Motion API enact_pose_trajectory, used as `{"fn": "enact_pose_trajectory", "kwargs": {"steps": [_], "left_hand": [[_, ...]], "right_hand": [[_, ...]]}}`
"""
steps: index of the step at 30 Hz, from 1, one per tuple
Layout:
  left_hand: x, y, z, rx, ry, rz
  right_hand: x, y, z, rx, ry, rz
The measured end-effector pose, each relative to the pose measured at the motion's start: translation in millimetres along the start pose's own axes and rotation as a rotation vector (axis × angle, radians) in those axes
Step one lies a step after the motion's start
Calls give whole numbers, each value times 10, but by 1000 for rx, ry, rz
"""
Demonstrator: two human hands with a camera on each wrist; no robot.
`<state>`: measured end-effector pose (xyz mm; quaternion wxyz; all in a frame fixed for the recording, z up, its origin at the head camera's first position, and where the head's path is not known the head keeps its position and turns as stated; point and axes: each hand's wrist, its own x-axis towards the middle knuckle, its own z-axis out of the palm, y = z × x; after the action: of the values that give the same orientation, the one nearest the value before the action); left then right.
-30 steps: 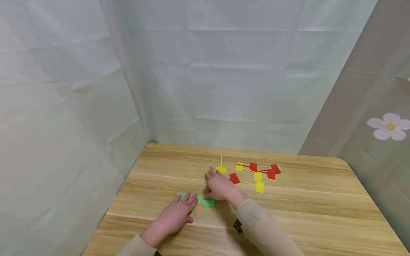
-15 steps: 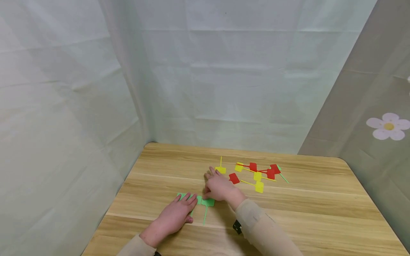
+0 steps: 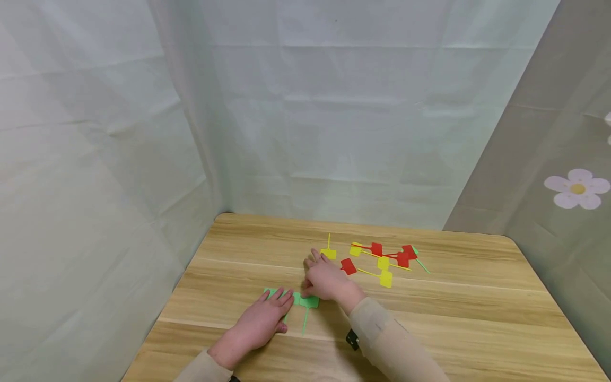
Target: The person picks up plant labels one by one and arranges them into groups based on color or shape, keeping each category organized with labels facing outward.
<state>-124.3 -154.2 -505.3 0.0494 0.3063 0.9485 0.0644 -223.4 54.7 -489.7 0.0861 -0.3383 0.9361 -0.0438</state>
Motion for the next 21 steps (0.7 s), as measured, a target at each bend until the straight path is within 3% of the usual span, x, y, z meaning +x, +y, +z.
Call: {"fn": "enact_pose_trajectory", "kwargs": {"steps": [21], "left_hand": [[4,15,4,14,5,-3]], "right_hand": [[29,-16,38,-86,15,-6]]}}
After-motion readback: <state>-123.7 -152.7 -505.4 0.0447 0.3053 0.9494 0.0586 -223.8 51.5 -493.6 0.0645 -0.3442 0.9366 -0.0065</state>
